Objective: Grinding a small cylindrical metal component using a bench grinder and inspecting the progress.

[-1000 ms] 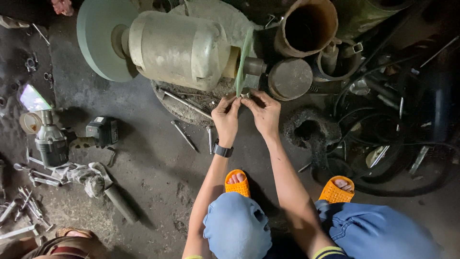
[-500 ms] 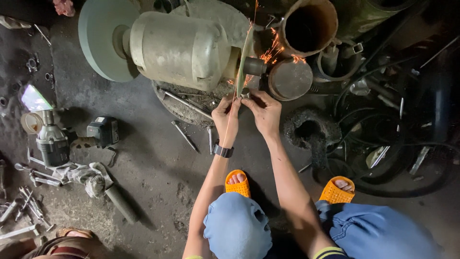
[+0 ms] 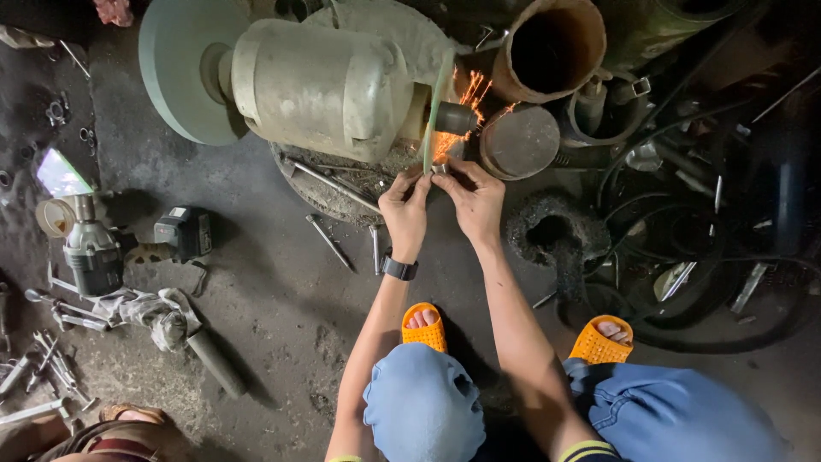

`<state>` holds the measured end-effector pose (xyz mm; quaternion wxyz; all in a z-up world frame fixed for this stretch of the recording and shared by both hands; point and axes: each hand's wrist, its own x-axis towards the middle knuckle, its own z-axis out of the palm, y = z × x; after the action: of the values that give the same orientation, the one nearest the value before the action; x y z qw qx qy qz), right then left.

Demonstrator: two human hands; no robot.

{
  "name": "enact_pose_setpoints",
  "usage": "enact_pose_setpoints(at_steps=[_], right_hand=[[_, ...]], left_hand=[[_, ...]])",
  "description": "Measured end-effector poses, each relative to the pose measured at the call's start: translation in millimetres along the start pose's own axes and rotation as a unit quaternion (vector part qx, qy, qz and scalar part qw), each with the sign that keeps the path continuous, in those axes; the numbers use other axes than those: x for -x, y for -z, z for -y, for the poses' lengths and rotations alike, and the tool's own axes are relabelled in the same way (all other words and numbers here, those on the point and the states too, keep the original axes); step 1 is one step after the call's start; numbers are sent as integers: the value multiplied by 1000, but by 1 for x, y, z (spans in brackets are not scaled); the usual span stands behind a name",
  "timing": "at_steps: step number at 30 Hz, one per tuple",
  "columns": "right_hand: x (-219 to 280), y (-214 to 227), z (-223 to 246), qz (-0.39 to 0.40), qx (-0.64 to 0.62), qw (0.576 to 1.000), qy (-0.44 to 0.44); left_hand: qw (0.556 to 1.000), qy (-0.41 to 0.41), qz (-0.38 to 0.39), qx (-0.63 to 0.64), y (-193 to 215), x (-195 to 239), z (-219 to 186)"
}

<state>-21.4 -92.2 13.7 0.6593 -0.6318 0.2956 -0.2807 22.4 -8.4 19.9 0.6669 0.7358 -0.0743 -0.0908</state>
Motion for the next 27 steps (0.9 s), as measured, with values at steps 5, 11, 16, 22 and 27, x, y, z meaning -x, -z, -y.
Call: enact_pose_setpoints(at_steps=[5,11,16,22,27], right_hand=[[-2,0,-1,-3,-7,1000,6],[23,9,18,-17,-9,999,-36],[42,32,106,-32,56,998,-21],[51,63,303,-66,42,995,-57],[82,105,449,-134,22,987,-84]], left_hand=[[1000,7,9,4,3,0,6],[994,27,90,-50,21,14,-43],[963,57,223,-141,38,35,-131],[926,28,293,-236,14,63,-295],[912,13,325,-249,-15,109,-449]])
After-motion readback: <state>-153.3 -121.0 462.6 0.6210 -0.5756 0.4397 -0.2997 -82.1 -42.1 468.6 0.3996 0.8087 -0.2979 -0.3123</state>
